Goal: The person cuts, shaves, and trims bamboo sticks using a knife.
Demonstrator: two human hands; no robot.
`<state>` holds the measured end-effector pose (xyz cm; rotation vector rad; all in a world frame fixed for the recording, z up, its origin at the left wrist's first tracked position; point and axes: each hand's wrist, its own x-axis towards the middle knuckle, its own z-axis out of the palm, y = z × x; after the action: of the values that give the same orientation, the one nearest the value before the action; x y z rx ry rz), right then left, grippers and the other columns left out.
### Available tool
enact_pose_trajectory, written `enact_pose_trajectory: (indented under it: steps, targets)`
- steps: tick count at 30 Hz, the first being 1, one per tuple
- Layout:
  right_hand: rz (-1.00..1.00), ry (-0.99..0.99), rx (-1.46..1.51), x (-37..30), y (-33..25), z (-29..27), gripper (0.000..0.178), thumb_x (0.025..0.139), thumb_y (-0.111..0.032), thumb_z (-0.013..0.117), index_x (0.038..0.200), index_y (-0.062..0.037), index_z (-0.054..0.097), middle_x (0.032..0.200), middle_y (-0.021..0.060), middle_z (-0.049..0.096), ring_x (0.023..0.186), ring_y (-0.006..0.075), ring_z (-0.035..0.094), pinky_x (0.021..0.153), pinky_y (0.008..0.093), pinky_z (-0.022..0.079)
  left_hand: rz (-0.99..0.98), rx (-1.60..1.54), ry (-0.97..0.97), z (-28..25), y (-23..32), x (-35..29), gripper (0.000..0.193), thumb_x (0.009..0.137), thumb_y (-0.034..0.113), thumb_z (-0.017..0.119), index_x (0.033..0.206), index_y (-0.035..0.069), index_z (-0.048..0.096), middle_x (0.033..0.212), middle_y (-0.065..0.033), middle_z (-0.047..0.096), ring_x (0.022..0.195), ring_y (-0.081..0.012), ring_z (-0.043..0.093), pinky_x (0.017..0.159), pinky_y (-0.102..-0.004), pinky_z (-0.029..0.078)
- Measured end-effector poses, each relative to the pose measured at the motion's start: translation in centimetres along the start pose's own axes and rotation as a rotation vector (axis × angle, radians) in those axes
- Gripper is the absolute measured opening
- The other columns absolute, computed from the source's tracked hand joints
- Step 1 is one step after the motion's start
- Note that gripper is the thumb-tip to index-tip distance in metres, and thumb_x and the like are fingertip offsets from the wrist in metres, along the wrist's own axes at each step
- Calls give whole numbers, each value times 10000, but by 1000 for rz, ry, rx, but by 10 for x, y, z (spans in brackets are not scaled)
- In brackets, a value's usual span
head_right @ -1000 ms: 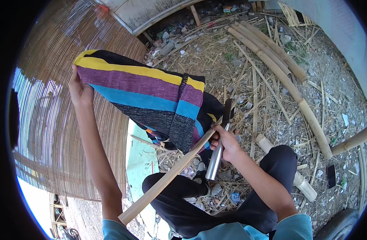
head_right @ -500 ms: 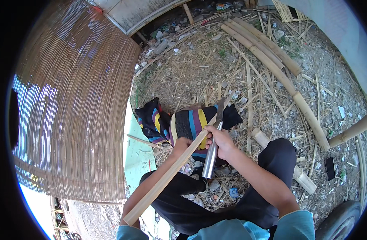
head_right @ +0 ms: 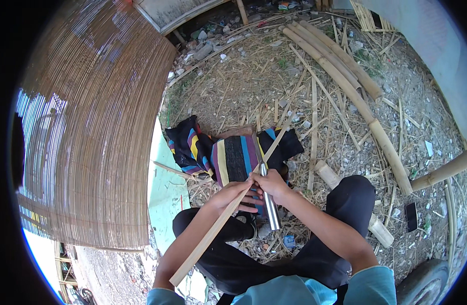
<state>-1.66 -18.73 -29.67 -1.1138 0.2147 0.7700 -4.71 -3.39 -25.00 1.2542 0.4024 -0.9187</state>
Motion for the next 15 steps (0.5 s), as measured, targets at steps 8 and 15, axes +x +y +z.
enact_pose_trajectory:
  steps: [8,15]
  targets:
    - [-200,53,-874,5,10,-18,467,850,-460,567,736,-8,579,570,106,539,491,201,538,483,325,419,141,173,137,-15,-37,23,273,920,240,513,968,-26,547,816,-83,635,520,-95,574,420,-218,454]
    - [-394,268,-976,4,8,-58,484,850,-460,569,712,3,536,559,91,497,503,209,487,508,353,390,319,316,287,5,-29,11,221,892,158,554,792,-33,507,584,-65,541,384,-123,529,346,-252,408]
